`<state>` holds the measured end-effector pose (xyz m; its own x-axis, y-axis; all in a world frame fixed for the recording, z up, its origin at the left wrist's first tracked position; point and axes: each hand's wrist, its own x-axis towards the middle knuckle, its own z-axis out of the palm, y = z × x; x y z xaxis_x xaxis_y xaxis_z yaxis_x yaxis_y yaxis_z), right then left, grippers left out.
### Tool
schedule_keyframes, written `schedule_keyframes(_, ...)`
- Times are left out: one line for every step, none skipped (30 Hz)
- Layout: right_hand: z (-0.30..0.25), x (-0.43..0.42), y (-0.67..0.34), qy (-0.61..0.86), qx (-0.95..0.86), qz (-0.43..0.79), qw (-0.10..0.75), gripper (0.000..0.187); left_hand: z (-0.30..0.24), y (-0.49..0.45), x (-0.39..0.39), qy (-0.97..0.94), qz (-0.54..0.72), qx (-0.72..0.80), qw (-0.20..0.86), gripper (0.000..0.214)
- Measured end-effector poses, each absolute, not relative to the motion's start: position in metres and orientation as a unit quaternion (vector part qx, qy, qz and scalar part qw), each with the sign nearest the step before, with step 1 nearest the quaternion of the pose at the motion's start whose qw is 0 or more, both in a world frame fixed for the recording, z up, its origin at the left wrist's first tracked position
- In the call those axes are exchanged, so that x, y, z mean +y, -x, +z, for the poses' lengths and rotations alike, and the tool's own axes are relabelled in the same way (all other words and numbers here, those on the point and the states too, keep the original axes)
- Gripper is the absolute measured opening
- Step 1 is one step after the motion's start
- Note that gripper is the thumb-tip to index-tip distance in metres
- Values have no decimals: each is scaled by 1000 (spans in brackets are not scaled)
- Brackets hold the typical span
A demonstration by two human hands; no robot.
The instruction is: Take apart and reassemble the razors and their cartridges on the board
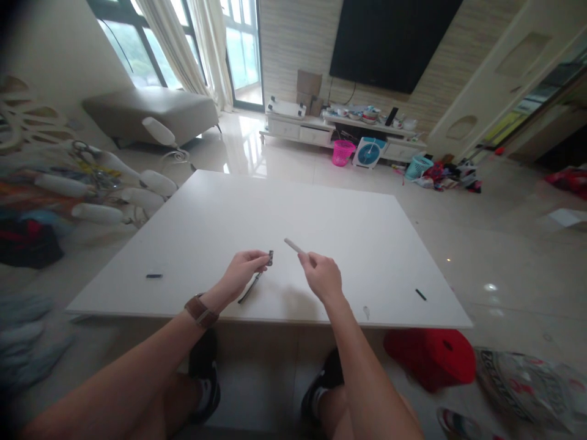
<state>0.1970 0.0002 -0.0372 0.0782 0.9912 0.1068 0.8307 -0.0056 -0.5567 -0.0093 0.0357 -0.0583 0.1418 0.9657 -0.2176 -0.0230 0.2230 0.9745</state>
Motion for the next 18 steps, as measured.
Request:
schedule_keyframes(-37, -1, -195, 668, -680, 182, 243, 49, -59, 9, 36, -468, 414, 505, 596, 22)
schedule_keyframes(-38, -2, -193, 648, -697, 202, 230, 48, -59, 9, 36, -472, 414, 501, 595, 21)
schedule_keyframes(-38, -3, -190, 638, -707, 214, 217, 46, -60, 9, 36, -477, 414, 498, 594, 20)
schedule_keyframes(-39, -3, -189, 642, -706, 213, 210, 44, -60, 9, 36, -482, 413, 497, 592, 20)
schedule_keyframes(-40, -3, -189, 656, -696, 202, 211, 42, -60, 8, 36, -484, 412, 497, 590, 21)
schedule_keyframes(-40, -2, -189, 675, -679, 185, 221, 40, -61, 8, 36, -485, 411, 497, 590, 22)
schedule_keyframes(-40, -1, -190, 689, -664, 170, 236, 39, -61, 8, 36, -483, 411, 498, 591, 23)
schedule_keyframes(-41, 0, -191, 693, -655, 164, 252, 38, -61, 7, 36, -481, 410, 497, 595, 23)
schedule_keyframes(-41, 0, -192, 687, -656, 171, 263, 39, -61, 7, 36, -477, 409, 495, 600, 24)
schedule_keyframes(-41, 1, -192, 672, -666, 188, 265, 40, -61, 7, 36, -474, 409, 492, 604, 23)
schedule_keyframes(-41, 0, -192, 654, -680, 208, 259, 41, -62, 7, 36, -473, 410, 490, 607, 23)
schedule_keyframes(-41, 0, -192, 643, -690, 221, 247, 41, -62, 7, 36, -471, 411, 489, 608, 22)
schedule_keyframes(-41, -1, -191, 645, -693, 221, 236, 41, -62, 6, 37, -469, 411, 490, 609, 22)
schedule_keyframes(-41, -1, -191, 658, -687, 207, 229, 40, -63, 6, 37, -468, 409, 492, 610, 22)
schedule_keyframes(-40, -1, -191, 678, -674, 186, 229, 40, -63, 6, 37, -466, 407, 495, 610, 22)
schedule_keyframes(-40, -1, -192, 694, -659, 168, 234, 40, -64, 5, 37, -463, 404, 497, 612, 23)
schedule_keyframes(-39, -1, -192, 702, -651, 160, 241, 40, -64, 5, 38, -459, 401, 499, 616, 23)
schedule_keyframes(-38, -1, -192, 697, -655, 164, 242, 40, -64, 5, 38, -456, 400, 499, 620, 23)
